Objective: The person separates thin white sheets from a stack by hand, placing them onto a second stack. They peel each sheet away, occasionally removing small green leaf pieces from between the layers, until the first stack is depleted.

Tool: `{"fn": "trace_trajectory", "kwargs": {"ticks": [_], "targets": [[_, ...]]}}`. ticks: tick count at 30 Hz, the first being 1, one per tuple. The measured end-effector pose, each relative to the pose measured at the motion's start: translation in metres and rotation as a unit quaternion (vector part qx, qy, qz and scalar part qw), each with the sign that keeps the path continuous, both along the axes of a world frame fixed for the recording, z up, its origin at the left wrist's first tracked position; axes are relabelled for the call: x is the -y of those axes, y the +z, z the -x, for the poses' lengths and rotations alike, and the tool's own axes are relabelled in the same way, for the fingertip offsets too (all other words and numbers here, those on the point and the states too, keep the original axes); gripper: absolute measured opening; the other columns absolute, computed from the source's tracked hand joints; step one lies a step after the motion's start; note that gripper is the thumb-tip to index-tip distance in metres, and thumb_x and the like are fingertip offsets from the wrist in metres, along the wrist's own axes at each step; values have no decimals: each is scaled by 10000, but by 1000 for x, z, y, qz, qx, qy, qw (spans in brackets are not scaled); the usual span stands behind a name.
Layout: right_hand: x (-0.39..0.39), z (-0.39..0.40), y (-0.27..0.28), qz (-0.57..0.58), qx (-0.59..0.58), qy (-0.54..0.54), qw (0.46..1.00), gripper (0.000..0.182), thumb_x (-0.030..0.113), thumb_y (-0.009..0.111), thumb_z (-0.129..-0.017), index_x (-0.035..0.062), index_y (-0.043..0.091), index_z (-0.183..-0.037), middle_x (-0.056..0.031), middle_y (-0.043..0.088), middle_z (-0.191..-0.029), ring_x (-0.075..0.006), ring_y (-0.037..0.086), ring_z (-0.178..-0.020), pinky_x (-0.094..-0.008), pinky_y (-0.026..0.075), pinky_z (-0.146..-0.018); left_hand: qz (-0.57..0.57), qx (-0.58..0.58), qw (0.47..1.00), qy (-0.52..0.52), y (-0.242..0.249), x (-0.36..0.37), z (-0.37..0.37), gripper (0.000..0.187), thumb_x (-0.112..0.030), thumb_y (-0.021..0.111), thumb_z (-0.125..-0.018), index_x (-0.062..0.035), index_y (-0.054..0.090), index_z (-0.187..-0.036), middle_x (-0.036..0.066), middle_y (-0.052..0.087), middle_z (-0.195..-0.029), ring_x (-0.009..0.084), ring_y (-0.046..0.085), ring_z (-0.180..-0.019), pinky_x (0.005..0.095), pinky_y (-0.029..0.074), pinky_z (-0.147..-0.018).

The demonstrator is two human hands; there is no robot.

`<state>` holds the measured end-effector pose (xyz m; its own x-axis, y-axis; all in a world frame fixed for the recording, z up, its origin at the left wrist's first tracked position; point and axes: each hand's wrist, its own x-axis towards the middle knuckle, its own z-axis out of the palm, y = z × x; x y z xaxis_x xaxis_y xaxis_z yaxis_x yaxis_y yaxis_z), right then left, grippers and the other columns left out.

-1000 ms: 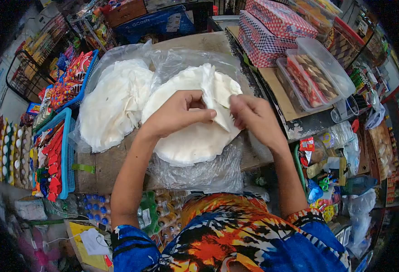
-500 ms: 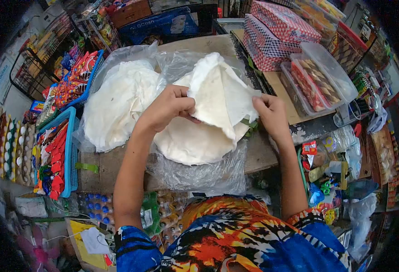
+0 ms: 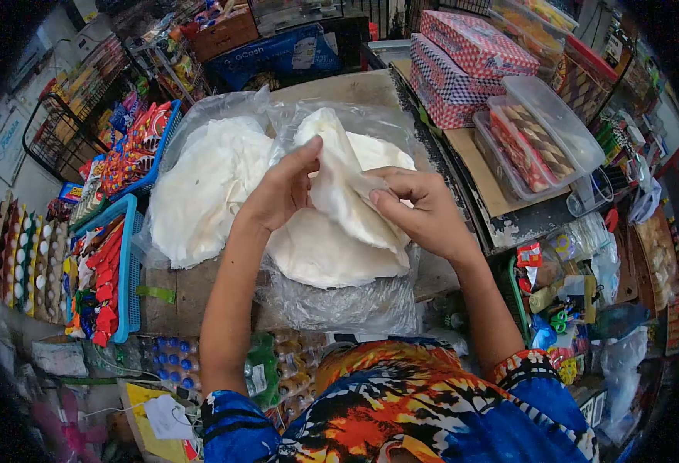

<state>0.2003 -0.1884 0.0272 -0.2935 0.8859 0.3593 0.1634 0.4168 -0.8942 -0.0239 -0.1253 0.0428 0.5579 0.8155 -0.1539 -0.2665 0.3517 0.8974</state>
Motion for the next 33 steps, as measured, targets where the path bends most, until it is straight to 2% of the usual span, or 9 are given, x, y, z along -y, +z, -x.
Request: {"fn": "trace_trajectory", "kwargs": {"ticks": [5,9,11,13,17,21,23,30,33], "targets": [[3,3,3,-66,52,15,996,208,118,625,-866,-83,676,-891,-82,705,-938,-83,589,-789,-249,460,-697,-72,-101,991,49,4,7,-4,563,-237,753,-834,22,510,-1270,122,629,-1151,198,636,-1006,337,522,-877],[-9,-23,-6,30,-44,-209,976,238,142,593,-842,-88,638,-800,6,572,-621,-64,491,-602,-256,396,-542,-140,-107,983,55,2,3,1,636,-137,786,-787,60,465,-1299,154,613,-1191,230,622,-1059,352,510,-921],[-12,-41,-8,39,69,-218,973,277,187,604,-854,-79,658,-804,-11,548,-584,-73,464,-580,-289,389,-527,-133,-119,983,51,4,4,-1,695,-107,805,-762,76,435,-1321,168,602,-1214,250,616,-1080,362,503,-948],[-12,-46,-9,84,194,-167,963,335,257,629,-866,-74,657,-829,-40,557,-613,-86,447,-589,-320,384,-536,-164,-180,969,42,4,8,-7,706,-128,802,-774,80,420,-1331,179,588,-1236,248,603,-1102,354,498,-954],[-27,-17,2,23,5,-165,986,595,453,674,-851,-22,574,-1195,-163,663,-925,-190,629,-848,-316,494,-734,-184,-181,963,72,-10,7,-9,609,-162,774,-800,63,483,-1285,171,621,-1176,229,626,-1048,343,508,-908],[-60,9,12,-2,98,-162,982,741,521,699,-807,-33,520,-1266,-207,660,-1033,-260,644,-963,-326,505,-817,-213,-185,959,39,-1,10,-9,620,-164,773,-800,57,474,-1296,172,614,-1188,228,621,-1055,347,507,-908],[-80,21,4,117,21,-90,989,804,563,712,-771,-72,538,-1233,-202,659,-1031,-248,650,-900,-319,515,-767,-205,-202,957,32,-2,8,-7,623,-154,773,-796,59,472,-1297,169,618,-1181,226,620,-1055,349,506,-907],[-110,1,-5,122,-245,-183,944,317,181,718,-843,-45,627,-1045,-129,698,-885,-186,674,-674,-303,544,-615,-220,-206,951,63,1,7,0,723,-191,810,-763,43,442,-1340,160,595,-1233,235,596,-1102,358,481,-954],[-118,-28,-6,102,-408,-181,889,297,117,710,-850,-38,612,-1083,-115,690,-960,-183,681,-781,-300,562,-687,-198,-195,954,114,20,16,2,761,-188,825,-741,48,429,-1346,161,587,-1246,236,594,-1106,353,476,-958]]}}
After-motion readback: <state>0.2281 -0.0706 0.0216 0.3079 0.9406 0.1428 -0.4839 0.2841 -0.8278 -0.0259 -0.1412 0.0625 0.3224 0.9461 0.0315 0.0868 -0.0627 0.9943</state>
